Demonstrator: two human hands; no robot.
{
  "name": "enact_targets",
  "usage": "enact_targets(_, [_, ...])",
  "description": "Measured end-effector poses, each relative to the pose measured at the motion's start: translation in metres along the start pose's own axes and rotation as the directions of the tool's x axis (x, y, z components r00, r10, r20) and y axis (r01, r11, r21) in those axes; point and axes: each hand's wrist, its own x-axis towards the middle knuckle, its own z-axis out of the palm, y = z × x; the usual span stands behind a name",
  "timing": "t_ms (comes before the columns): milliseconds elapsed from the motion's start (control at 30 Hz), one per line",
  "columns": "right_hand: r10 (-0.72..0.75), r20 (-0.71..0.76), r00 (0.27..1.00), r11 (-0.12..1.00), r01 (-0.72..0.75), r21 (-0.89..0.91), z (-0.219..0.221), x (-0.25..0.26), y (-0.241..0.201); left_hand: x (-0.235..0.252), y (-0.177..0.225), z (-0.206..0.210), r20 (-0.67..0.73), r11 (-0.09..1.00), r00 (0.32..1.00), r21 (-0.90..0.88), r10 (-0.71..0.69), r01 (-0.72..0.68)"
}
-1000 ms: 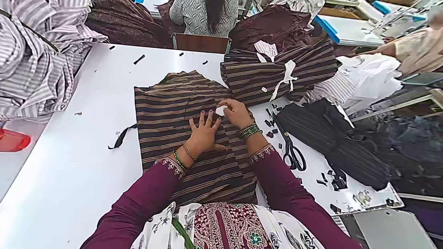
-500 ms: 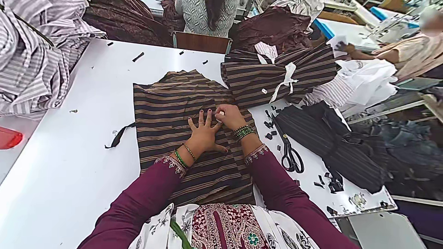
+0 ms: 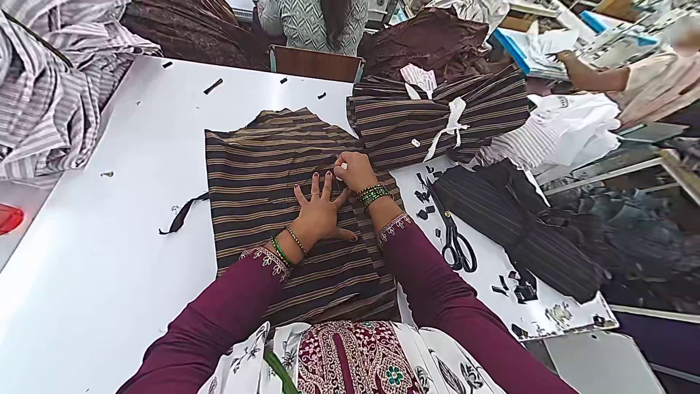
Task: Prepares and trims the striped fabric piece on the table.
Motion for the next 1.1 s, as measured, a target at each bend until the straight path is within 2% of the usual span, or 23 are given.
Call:
enact_targets(67, [-0.022, -0.019, 1.0, 1.0, 0.022, 0.012, -0.004, -0.005, 0.0, 0.0, -0.001, 0.0, -0.001, 1.0, 1.0, -0.001, 0.005, -0.005])
enact_targets(133, [-0.002, 0.051, 0.999, 1.0, 0.002, -0.004, -0.01, -0.011, -0.005, -0.001, -0.001, 0.0, 0.001, 1.0, 1.0, -0.002, 0.007, -0.007])
enact_targets(267, [0.174, 0.265, 0.948, 0.981, -0.144, -0.13, -0.017, -0.008, -0.022, -0.003, 0.0, -0.003, 0.016, 1.0, 1.0, 0.012, 0.007, -0.007])
enact_targets(300, [0.203, 0.277, 0.939, 0.974, -0.165, -0.155, -0.018, -0.004, -0.026, -0.002, 0.0, -0.003, 0.022, 1.0, 1.0, 0.018, 0.004, -0.004])
enact_targets(433, [0.133, 0.116, 0.984, 0.988, -0.123, -0.088, -0.007, 0.003, -0.02, -0.003, 0.001, -0.003, 0.017, 1.0, 1.0, 0.03, -0.003, 0.003])
enact_targets(567, [0.195, 0.126, 0.973, 0.981, -0.192, -0.037, -0.016, 0.006, -0.024, -0.003, 0.001, -0.002, 0.01, 0.999, 1.0, 0.036, -0.015, 0.015])
enact_targets(733, [0.186, 0.17, 0.968, 0.982, -0.18, -0.046, -0.014, -0.027, -0.035, -0.005, 0.002, -0.002, 0.009, 0.999, 1.0, 0.028, -0.018, 0.017])
enact_targets(900, [0.14, 0.085, 0.986, 0.982, -0.128, -0.138, -0.007, -0.039, -0.034, -0.005, 0.002, -0.002, -0.003, 1.0, 1.0, 0.02, -0.021, 0.021])
enact_targets(1100, [0.068, 0.06, 0.996, 0.995, -0.064, -0.071, -0.015, -0.042, -0.024, -0.003, 0.0, 0.001, -0.026, 1.0, 1.0, 0.028, -0.011, 0.011])
